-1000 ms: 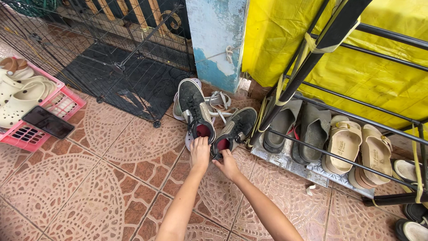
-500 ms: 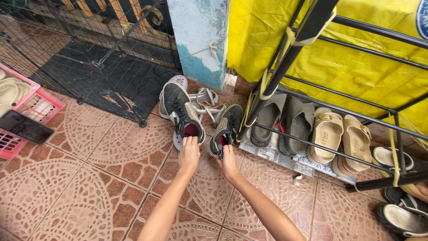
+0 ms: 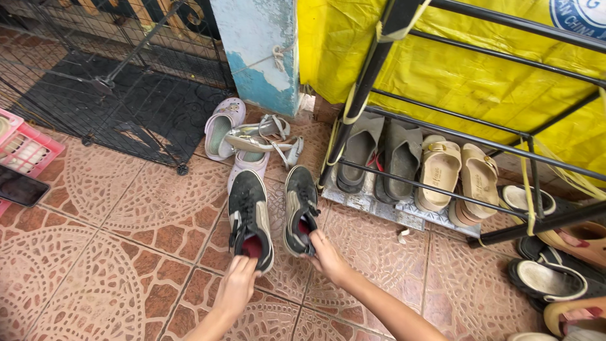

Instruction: The person organizes various footwear by picking up pairs of sandals, flip-flops, sneakers, and boots from the floor and placing them onto a metal shoe rack. The person handles each pair individually and arranges them on the rack's shelves.

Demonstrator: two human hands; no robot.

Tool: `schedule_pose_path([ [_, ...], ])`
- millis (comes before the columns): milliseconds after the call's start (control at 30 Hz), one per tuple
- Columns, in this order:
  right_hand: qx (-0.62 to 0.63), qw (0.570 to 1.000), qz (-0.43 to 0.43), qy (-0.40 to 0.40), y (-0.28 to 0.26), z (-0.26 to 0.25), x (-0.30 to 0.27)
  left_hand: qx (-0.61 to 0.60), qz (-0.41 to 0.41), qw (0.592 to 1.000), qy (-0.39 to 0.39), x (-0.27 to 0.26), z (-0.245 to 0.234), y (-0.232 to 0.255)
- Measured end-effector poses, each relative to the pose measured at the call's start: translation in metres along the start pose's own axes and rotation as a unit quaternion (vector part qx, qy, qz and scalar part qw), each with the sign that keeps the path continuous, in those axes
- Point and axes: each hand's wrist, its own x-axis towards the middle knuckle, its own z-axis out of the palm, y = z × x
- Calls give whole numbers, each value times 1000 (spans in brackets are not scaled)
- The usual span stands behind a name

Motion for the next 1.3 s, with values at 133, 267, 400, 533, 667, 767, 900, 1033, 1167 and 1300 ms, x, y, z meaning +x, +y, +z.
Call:
schedule_pose_path([
  [133, -3, 999, -21, -26, -1, -7, -61, -17, 45, 998, -50, -37, 0, 14],
  [267, -48, 998, -17, -30, 5, -20, -128, -1, 89, 987, -131, -57, 20, 21],
  [400, -66, 997, 22, -24, 16, -27, -199, -43, 158, 975, -151, -64, 41, 38],
  [533, -87, 995, 46, 28, 46, -28, -261, -93, 237, 951, -177, -56, 60, 58],
  [667, -129, 985, 86, 72, 70, -28, -299, -86, 241, 928, -270, -45, 90, 73],
  [767, -143, 979, 118, 91, 71, -33, -315, -61, 284, 928, -234, -47, 126, 82],
  [900, -165, 973, 102, 121, 65, -34, -317, -28, 267, 921, -280, -52, 169, 87],
  [1033, -169, 975, 72, 124, 59, -37, -318, 26, 288, 919, -266, -51, 190, 93],
  [1167, -166, 978, 91, 87, 55, -37, -321, 54, 304, 918, -249, -54, 199, 94],
  [1300, -178, 976, 105, 72, 56, -33, -324, 66, 294, 918, -259, -59, 199, 94],
])
